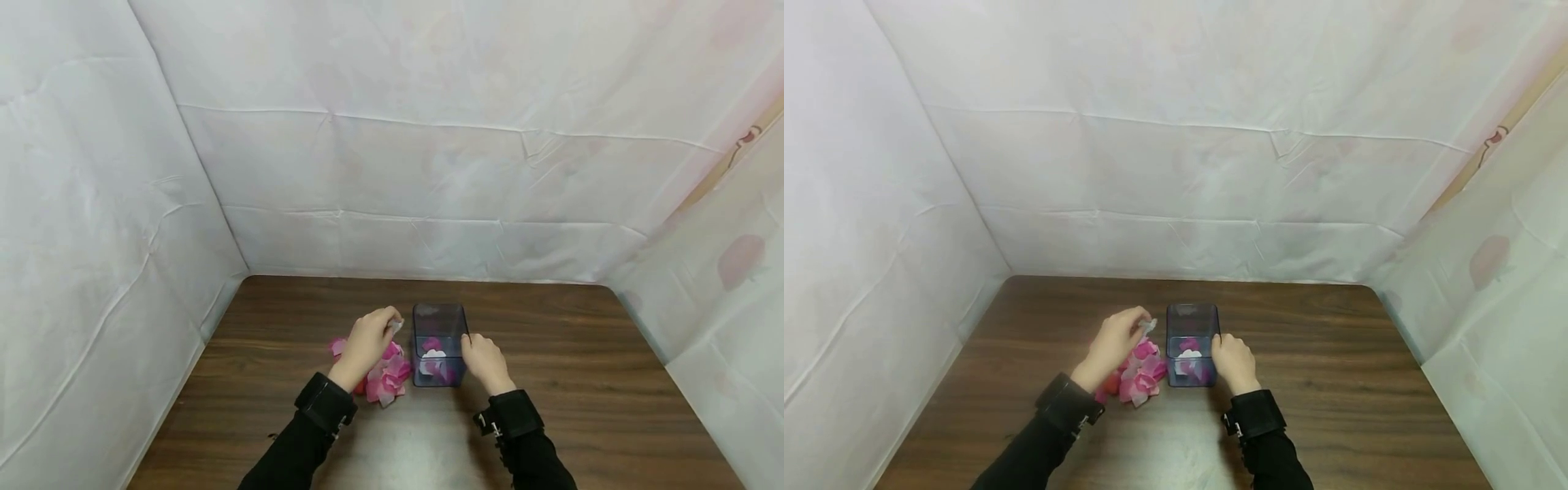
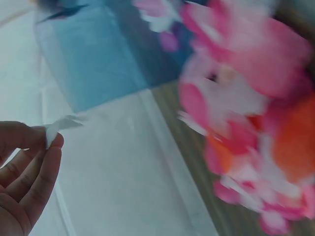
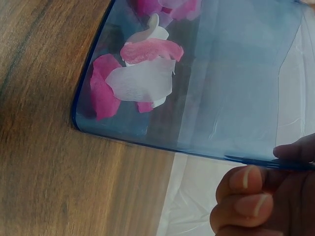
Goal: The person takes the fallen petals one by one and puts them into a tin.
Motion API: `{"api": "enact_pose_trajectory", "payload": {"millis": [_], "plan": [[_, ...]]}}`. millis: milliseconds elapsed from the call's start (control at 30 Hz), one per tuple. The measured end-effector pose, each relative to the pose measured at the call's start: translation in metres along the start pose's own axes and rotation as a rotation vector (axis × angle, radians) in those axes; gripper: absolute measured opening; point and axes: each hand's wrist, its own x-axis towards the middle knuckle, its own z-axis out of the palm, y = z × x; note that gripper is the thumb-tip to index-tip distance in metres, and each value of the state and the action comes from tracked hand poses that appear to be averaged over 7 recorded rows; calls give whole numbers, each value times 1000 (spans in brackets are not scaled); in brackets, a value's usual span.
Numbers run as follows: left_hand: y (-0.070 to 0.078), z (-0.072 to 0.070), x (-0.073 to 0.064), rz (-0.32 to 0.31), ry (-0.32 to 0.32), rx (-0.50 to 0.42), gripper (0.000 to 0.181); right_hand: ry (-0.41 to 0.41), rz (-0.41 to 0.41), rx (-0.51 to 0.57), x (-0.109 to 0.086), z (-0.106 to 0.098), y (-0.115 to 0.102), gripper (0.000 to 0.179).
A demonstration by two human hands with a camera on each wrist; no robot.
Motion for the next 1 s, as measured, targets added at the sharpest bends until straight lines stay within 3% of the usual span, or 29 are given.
{"api": "enact_pose_trajectory", "payload": {"millis": [200, 333, 467, 633, 767, 900, 1000], "plan": [[23, 4, 21, 31, -8, -62, 13, 1, 10, -12, 0, -1, -1, 40], [37, 14, 28, 101, -64, -80, 13, -3, 16, -23, -1, -1, -2, 40], [46, 26, 28, 186, -176, -52, 16, -6, 19, -19, -1, 0, -2, 40], [52, 33, 25, 189, -351, 42, 23, -33, 20, -8, -1, 1, -3, 42], [50, 38, 23, 252, -440, 137, 25, -41, -3, -29, -2, 0, -3, 42], [46, 38, 20, 283, -438, 124, 24, -40, -8, -33, -4, -2, -2, 41], [42, 32, 20, 263, -337, 54, 22, -31, 4, -22, -3, -2, -1, 40]]}}
